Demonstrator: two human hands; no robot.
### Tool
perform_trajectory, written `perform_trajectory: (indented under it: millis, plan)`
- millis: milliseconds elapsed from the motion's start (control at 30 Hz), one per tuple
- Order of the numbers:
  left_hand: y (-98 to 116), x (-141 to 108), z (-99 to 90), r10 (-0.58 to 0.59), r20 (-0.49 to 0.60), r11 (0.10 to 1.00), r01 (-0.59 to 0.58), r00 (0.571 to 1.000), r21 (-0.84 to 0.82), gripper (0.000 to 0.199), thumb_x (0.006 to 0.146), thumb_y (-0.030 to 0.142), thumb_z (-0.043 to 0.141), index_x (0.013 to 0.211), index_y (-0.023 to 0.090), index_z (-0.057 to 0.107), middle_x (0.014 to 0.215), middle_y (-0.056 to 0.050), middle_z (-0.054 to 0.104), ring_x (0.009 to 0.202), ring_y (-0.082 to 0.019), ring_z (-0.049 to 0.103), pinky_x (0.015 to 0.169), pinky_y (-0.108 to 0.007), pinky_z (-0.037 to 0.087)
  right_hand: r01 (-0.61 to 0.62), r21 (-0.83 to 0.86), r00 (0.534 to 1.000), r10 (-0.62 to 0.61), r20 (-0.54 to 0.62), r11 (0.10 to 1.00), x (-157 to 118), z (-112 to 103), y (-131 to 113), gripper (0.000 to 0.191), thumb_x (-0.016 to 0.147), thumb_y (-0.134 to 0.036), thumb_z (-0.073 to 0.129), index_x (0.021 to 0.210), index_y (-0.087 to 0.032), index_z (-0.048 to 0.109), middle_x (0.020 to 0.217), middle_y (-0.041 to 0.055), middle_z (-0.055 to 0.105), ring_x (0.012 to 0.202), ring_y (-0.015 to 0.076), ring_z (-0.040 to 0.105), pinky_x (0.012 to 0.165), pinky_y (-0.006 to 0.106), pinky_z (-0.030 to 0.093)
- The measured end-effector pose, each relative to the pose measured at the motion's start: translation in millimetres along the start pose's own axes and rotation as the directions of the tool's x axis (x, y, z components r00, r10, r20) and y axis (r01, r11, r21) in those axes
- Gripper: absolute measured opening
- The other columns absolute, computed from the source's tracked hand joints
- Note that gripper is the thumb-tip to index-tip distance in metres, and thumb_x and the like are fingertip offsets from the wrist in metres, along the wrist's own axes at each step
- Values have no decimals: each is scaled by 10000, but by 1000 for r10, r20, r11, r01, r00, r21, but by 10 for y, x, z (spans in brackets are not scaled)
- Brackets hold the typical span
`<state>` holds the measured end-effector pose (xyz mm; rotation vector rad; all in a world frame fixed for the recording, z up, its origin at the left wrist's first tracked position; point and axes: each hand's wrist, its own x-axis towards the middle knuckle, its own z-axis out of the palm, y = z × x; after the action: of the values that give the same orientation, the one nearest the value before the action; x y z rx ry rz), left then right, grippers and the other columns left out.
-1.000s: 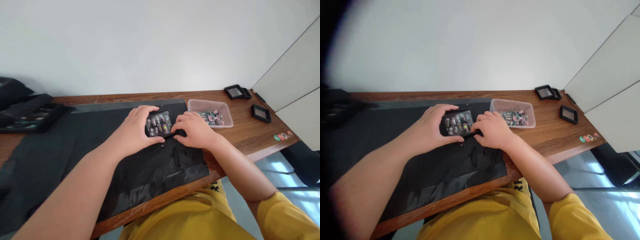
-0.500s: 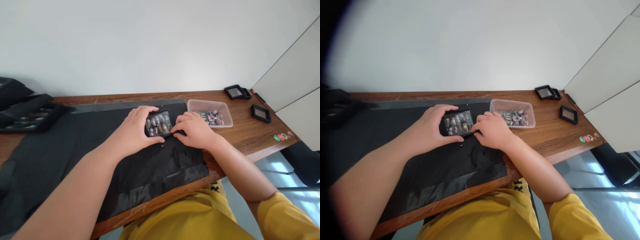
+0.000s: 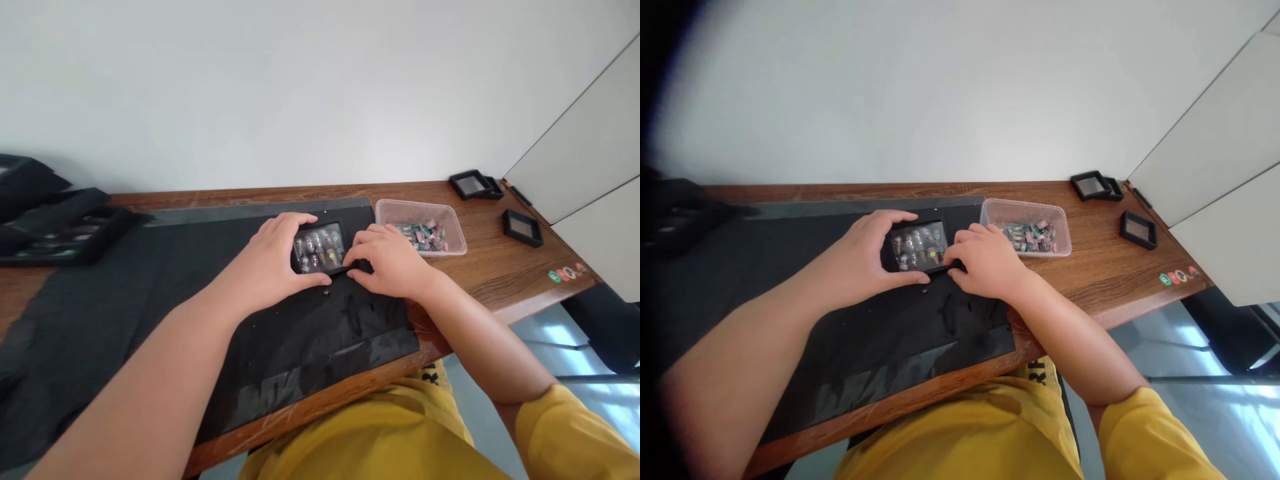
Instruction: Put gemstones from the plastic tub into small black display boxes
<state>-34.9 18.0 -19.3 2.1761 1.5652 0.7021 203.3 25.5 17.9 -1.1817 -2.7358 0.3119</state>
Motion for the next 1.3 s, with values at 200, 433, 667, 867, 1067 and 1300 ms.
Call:
perform_trajectory:
  millis: [200,433,667,867,1067,1300]
  plan:
    - [6,-1,5,-9,4,1000,9,1000,-5,902,647,592,856,1408,277,487,1472,-106,564,1404,-410,501,1174,-575,452,-10,-7,1000,10,20,1000,3,-12,-11,160,937,-256,703,1034,-217,824,1035,67,726,998,248,552,863,388,330]
    - [-23,-1,16,-10,-3,1000,10,1000,-5,923,643,609,847,1419,263,488,1480,-114,568,1411,-406,499,1195,-566,432,-13,-12,1000,13,8,1000,-2,0,-11,175,937,-297,729,1061,-219,825,1076,67,711,1021,248,555,879,386,330]
    - [3,-10,14,-94,35,995,95,995,-14,1013,678,647,805,1532,263,418,1554,-133,528,1416,-392,526,1189,-532,452,2,-36,1000,-2,12,999,-4,4,-7,196,936,-317,737,1090,-216,803,1065,73,708,1012,253,557,858,379,325]
    - [-34,16,37,-102,101,995,100,990,27,1090,674,669,784,1592,262,360,1547,-144,557,1414,-405,528,1179,-557,448,5,-35,1000,-5,-17,999,-8,5,-14,296,945,-367,730,1187,-198,752,1091,90,710,1041,265,561,861,376,340]
    - [-88,45,-1,-113,98,993,109,989,51,1117,660,664,785,1593,224,358,1521,-167,572,1414,-426,520,1168,-572,455,7,-9,999,-8,-48,1000,-19,-10,11,453,956,-373,718,1358,-168,681,1173,113,707,1086,282,577,911,403,389]
    - [-71,93,-251,-273,-98,960,278,957,33,972,748,603,767,1542,157,425,1523,-205,564,1393,-422,550,1169,-575,452,52,-25,993,-54,-107,998,-23,37,8,605,953,-399,719,1498,-176,576,1251,122,693,1103,290,569,945,426,414]
